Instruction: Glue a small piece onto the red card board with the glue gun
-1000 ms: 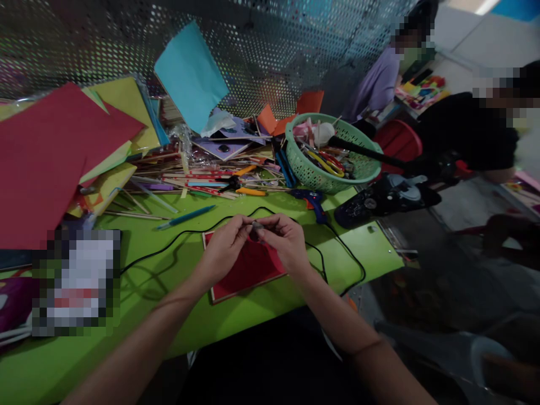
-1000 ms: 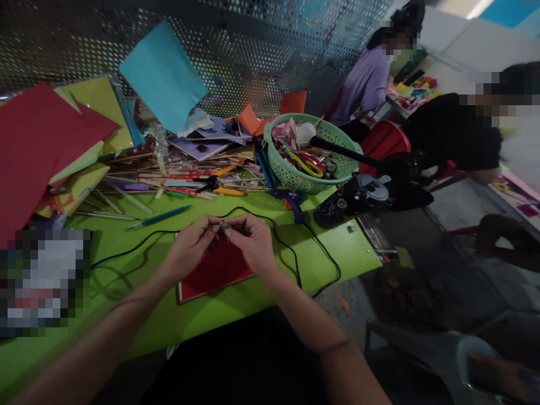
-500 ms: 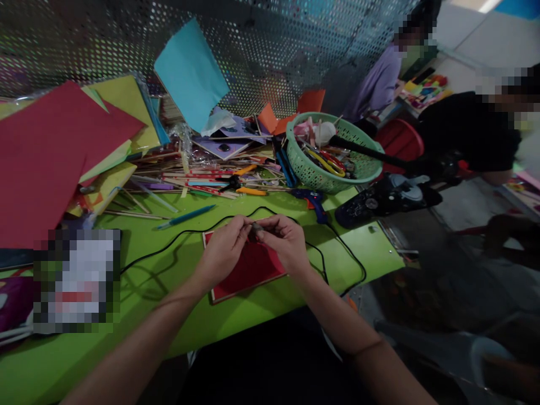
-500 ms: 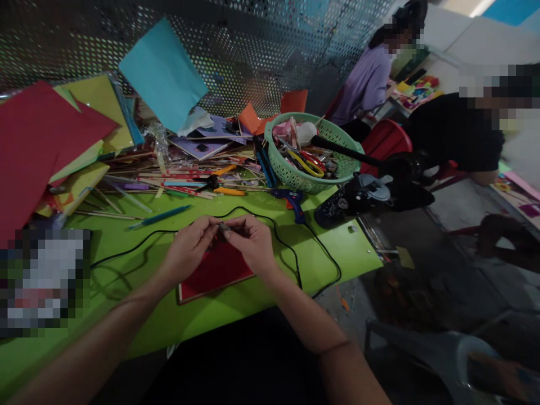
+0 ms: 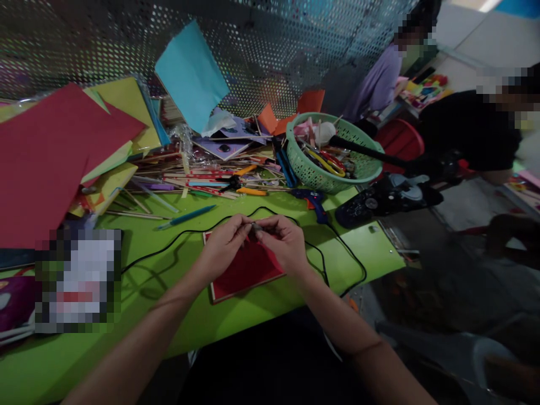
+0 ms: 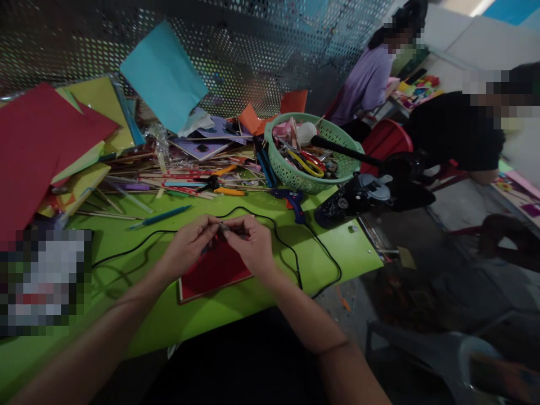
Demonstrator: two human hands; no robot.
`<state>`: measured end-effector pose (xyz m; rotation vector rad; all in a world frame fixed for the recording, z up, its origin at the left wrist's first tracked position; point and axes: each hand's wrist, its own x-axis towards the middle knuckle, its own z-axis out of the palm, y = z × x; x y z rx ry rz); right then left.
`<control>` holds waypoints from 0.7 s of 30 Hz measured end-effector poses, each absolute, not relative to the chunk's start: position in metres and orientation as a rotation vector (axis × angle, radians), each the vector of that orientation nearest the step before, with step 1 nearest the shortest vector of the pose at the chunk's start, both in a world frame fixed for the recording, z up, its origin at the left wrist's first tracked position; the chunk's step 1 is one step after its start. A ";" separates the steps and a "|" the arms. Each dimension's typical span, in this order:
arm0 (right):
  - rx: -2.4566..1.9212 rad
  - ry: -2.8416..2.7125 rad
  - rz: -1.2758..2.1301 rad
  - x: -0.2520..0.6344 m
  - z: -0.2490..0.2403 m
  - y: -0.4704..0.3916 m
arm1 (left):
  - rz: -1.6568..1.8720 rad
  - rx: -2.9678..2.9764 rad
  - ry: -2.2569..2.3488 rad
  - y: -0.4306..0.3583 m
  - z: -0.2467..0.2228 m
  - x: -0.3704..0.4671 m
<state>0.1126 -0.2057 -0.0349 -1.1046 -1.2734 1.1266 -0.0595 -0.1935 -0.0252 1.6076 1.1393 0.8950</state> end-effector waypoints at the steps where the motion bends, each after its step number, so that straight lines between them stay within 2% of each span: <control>1: -1.123 -1.308 1.084 0.112 -0.034 -0.206 | 0.889 1.604 1.138 -0.193 -0.026 -0.060; 7: -1.154 -1.402 0.979 0.111 -0.026 -0.208 | 0.895 1.623 1.167 -0.195 -0.027 -0.058; 21: -1.065 -1.195 1.228 0.110 -0.037 -0.203 | 0.924 1.836 1.404 -0.201 -0.025 -0.053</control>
